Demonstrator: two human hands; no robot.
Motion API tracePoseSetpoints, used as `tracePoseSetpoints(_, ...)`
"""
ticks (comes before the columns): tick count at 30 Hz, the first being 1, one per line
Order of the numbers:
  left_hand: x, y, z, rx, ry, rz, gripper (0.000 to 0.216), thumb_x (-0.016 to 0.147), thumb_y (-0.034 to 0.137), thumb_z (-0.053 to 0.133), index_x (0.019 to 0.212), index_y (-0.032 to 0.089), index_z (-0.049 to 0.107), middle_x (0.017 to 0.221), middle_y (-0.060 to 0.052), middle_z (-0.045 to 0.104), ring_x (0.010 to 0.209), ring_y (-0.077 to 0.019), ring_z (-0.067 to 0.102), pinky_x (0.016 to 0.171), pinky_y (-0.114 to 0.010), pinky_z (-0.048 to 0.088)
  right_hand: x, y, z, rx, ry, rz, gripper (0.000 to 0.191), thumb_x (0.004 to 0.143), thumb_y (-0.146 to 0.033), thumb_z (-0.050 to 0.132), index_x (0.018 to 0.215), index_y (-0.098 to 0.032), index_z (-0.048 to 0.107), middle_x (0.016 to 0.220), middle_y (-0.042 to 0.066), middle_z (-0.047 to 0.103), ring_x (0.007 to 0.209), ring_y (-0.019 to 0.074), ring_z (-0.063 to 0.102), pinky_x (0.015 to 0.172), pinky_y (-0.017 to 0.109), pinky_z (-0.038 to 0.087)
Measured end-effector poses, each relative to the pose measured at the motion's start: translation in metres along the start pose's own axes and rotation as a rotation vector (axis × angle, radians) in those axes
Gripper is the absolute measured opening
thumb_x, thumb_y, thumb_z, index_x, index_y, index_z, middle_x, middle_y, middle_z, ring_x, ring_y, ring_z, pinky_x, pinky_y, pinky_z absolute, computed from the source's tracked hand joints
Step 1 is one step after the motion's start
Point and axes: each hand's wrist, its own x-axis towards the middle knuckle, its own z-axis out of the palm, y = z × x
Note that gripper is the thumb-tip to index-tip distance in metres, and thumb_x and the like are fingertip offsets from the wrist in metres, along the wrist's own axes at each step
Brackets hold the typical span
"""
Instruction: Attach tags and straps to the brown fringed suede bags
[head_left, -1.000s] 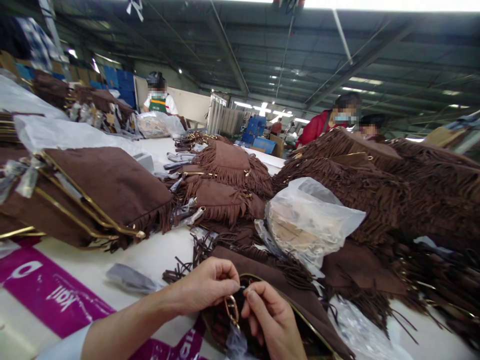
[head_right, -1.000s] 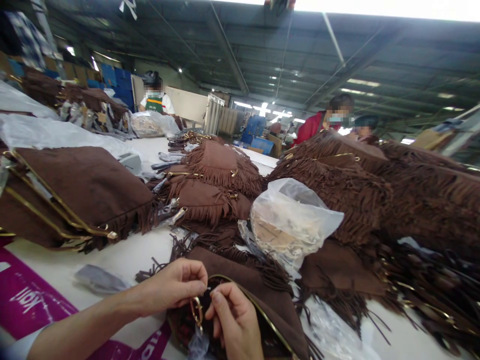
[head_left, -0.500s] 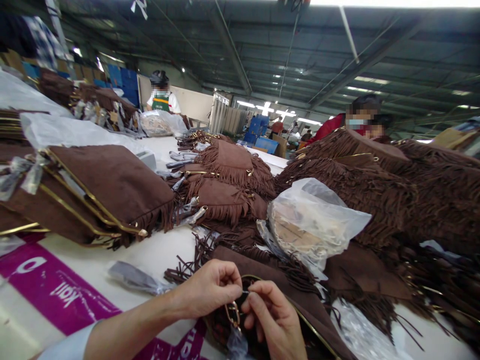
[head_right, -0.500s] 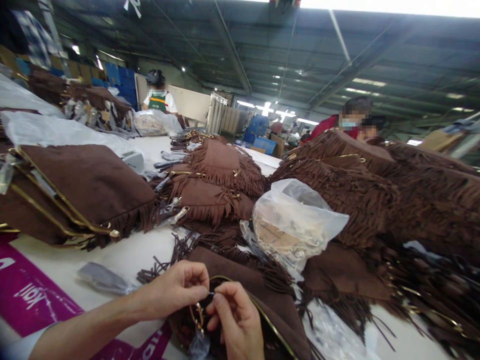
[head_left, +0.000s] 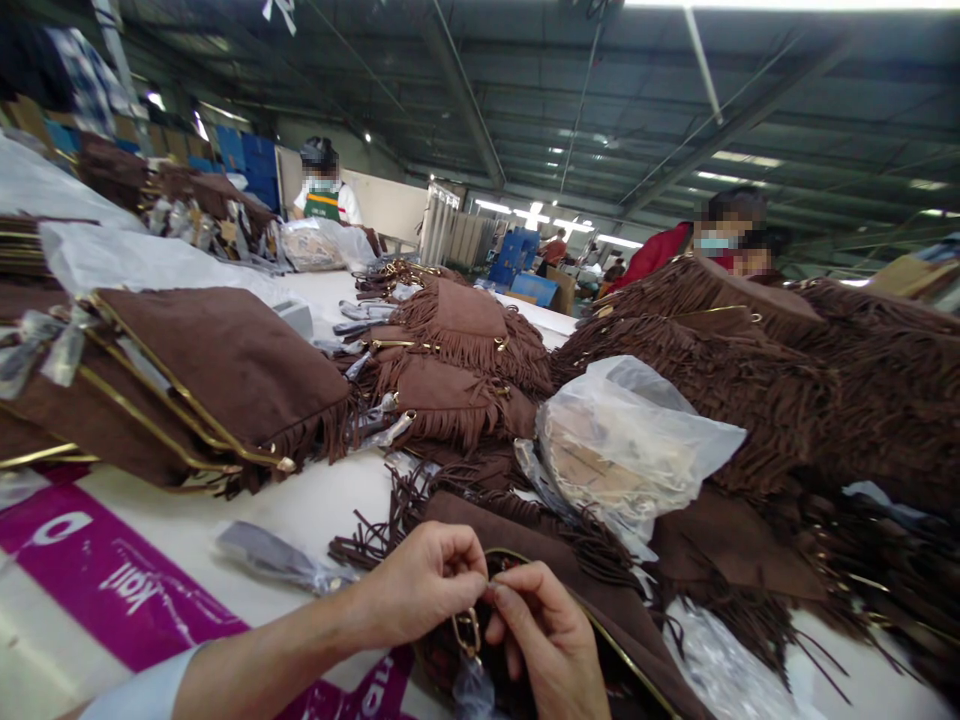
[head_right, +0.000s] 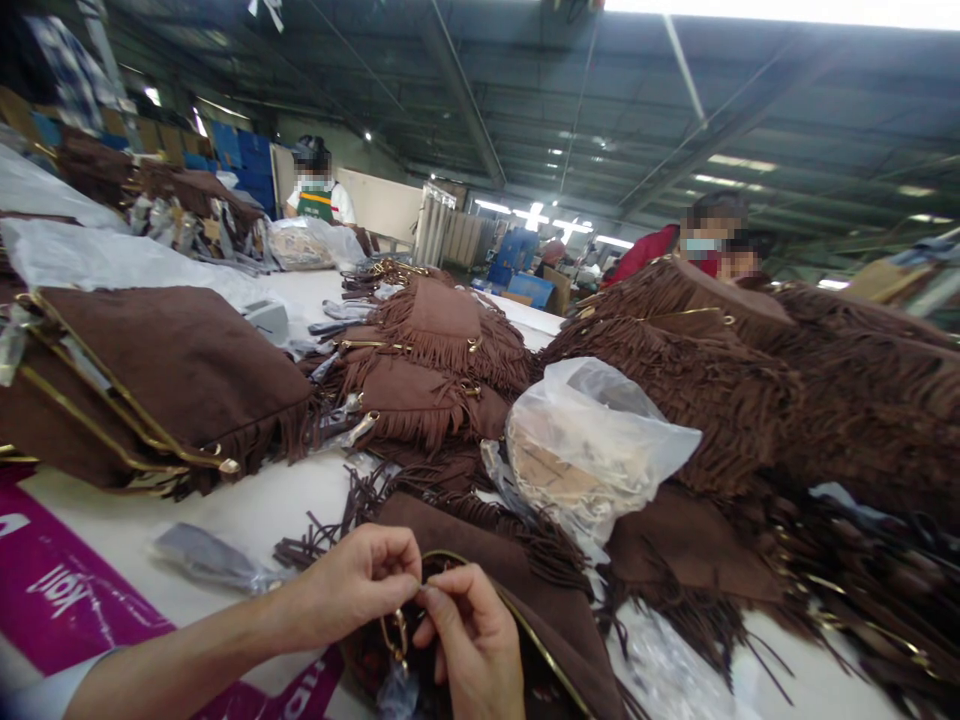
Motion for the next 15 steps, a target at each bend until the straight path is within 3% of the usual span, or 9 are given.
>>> tracePoseSetpoints(7,-0.001,-0.006,0.006,0.074,0.047,0.022,0.006,0.072,0.014,0.051,0.069,0.015,0.056,0.058,0.005,0.050,0.055,-0.0087,0.041,0.048,-0.019,0.029,-0.003,-0.003,0.007,0.001,0.001,-0.025,0.038,0.081,-0.054,0.071,0.074,-0.018,0.066,0.056,-0.002,0.061,0.045,0.0085,0.048,0.042,0.017,0.038)
tracePoseSetpoints(11,0.001,-0.005,0.006,0.031,0.037,0.000,0.006,0.071,0.016,0.051,0.068,0.016,0.055,0.057,0.005,0.051,0.054,-0.0091,0.042,0.049,-0.019,0.031,-0.006,-0.008,0.014,0.057,0.094,-0.035,0.037,0.080,-0.055,0.072,0.074,-0.019,0.065,0.056,-0.003,0.060,0.049,0.0106,0.053,0.047,0.018,0.044)
tracePoseSetpoints(15,0.002,-0.003,0.007,0.004,0.049,-0.006,0.005,0.069,0.019,0.051,0.068,0.016,0.054,0.057,0.005,0.050,0.053,-0.0092,0.042,0.048,-0.019,0.031,-0.006,-0.005,0.012,0.058,0.069,-0.067,0.032,0.084,-0.050,0.069,0.075,-0.019,0.064,0.060,-0.002,0.061,0.053,0.0126,0.057,0.053,0.021,0.049)
